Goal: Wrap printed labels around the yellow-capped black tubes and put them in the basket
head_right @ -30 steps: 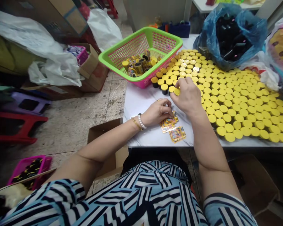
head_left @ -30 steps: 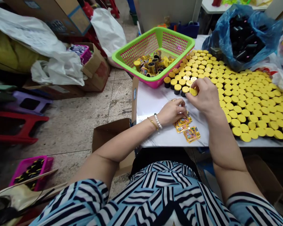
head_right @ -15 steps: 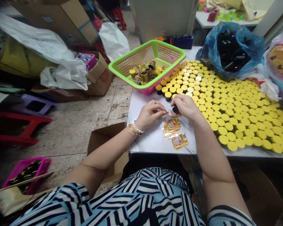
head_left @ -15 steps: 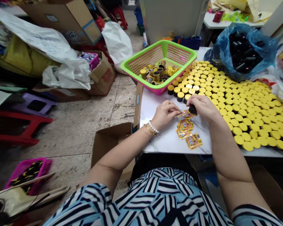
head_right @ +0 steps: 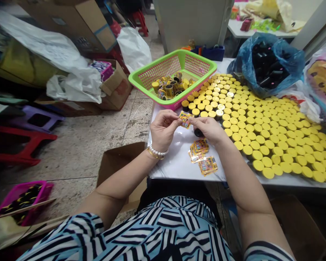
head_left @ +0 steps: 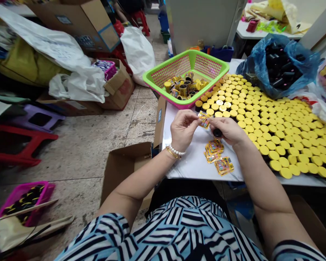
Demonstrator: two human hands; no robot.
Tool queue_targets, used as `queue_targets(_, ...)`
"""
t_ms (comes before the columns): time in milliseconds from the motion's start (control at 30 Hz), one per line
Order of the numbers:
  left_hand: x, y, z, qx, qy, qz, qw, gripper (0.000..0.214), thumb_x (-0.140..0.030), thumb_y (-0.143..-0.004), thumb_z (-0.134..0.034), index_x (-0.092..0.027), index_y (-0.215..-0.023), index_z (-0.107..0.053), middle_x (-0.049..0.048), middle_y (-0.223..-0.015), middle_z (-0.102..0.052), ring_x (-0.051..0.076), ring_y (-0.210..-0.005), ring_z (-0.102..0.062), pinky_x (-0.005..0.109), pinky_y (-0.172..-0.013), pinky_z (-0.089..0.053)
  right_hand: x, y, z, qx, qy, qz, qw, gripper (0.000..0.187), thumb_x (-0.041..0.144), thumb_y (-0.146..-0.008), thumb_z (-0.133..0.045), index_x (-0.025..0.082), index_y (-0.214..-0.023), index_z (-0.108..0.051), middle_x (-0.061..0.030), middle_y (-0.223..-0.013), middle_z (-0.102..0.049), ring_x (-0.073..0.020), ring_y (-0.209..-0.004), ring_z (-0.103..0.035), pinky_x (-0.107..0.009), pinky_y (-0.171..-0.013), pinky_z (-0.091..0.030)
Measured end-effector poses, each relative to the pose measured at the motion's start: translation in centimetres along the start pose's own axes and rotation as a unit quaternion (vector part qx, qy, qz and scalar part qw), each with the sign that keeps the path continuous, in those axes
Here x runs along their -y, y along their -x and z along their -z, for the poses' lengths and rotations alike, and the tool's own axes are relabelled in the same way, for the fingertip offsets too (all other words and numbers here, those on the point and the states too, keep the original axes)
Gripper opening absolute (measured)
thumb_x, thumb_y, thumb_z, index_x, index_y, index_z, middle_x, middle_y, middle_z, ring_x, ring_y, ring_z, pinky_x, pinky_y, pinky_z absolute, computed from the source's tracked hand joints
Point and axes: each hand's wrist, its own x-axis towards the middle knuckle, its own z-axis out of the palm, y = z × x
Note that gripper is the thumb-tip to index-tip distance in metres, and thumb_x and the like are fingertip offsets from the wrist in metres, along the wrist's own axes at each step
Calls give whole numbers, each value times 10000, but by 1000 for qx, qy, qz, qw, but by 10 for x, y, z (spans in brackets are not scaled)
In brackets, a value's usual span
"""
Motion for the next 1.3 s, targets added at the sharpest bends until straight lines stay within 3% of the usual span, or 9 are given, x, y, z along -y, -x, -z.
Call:
queue_targets(67,-1,2,-1,13,-2,-3,1000,137,-230,-814,-842,-206,-869,-719,34,-969,-630,146,-880,-640,274,-766,-554,-2,-2,-2,1,-36,21,999,517,668,-698,-849,190,-670,-656,34,-589,-511,-85,-522,-375,-267,-489,-266)
queue_targets(133,-2,3,-2,31,-12,14,999,136,-259,-832,-834,-201,-889,-725,33,-958,-640,135,-833,-635,266,-743,-542,-4,-3,-5,-37,-39,86,995,446,594,-723,-862,192,-678,-672,31,-622,-526,-92,-566,-399,-270,-536,-303)
queue_targets(233,-4,4,-1,30,-22,53,998,158,-331,-890,-784,-189,-933,-731,38,-934,-662,126,-784,-630,260,-729,-526,-6,-3,-9,-92,-5,176,980,389,538,-810,-813,196,-682,-678,19,-697,-546,-110,-653,-450,-276,-620,-365)
queue_targets(333,-7,2,2,14,-31,66,997,227,-405,-935,-731,-178,-927,-745,48,-894,-681,133,-787,-619,258,-728,-501,-5,-1,-11,-88,37,206,974,400,531,-874,-757,197,-677,-659,13,-720,-542,-121,-682,-462,-285,-654,-385)
queue_targets(500,-13,-1,8,9,-42,61,997,316,-471,-977,-668,-177,-932,-776,56,-850,-685,147,-782,-613,276,-728,-489,-2,2,-11,-56,74,220,971,494,566,-970,-628,200,-639,-620,-4,-692,-556,-137,-667,-497,-308,-662,-405)
queue_targets(767,-19,-4,11,19,-58,30,998,296,-453,-941,-722,-184,-842,-793,52,-803,-704,150,-765,-618,290,-722,-493,-5,0,-12,-23,145,259,955,442,526,-1010,-588,221,-696,-645,-14,-765,-591,-168,-789,-578,-331,-775,-454)
queue_targets(1033,-15,-5,11,60,50,168,983,273,-396,-747,-894,-156,-797,-774,36,-818,-703,142,-724,-677,285,-708,-571,-6,1,-16,-55,262,279,922,502,571,-1007,-560,208,-661,-579,4,-689,-490,-143,-676,-476,-314,-658,-379)
queue_targets(1167,-16,-10,13,49,57,205,976,270,-373,-728,-901,-147,-792,-768,45,-797,-739,143,-724,-681,287,-734,-569,-3,1,-14,-54,216,220,950,482,589,-973,-593,210,-676,-583,4,-684,-519,-145,-668,-469,-306,-644,-379)
queue_targets(1300,-15,-15,16,26,60,225,972,260,-358,-712,-907,-147,-777,-771,42,-769,-751,138,-710,-672,283,-731,-556,1,2,-12,-51,172,191,965,333,493,-884,-723,203,-731,-673,-3,-734,-616,-149,-705,-516,-307,-682,-410)
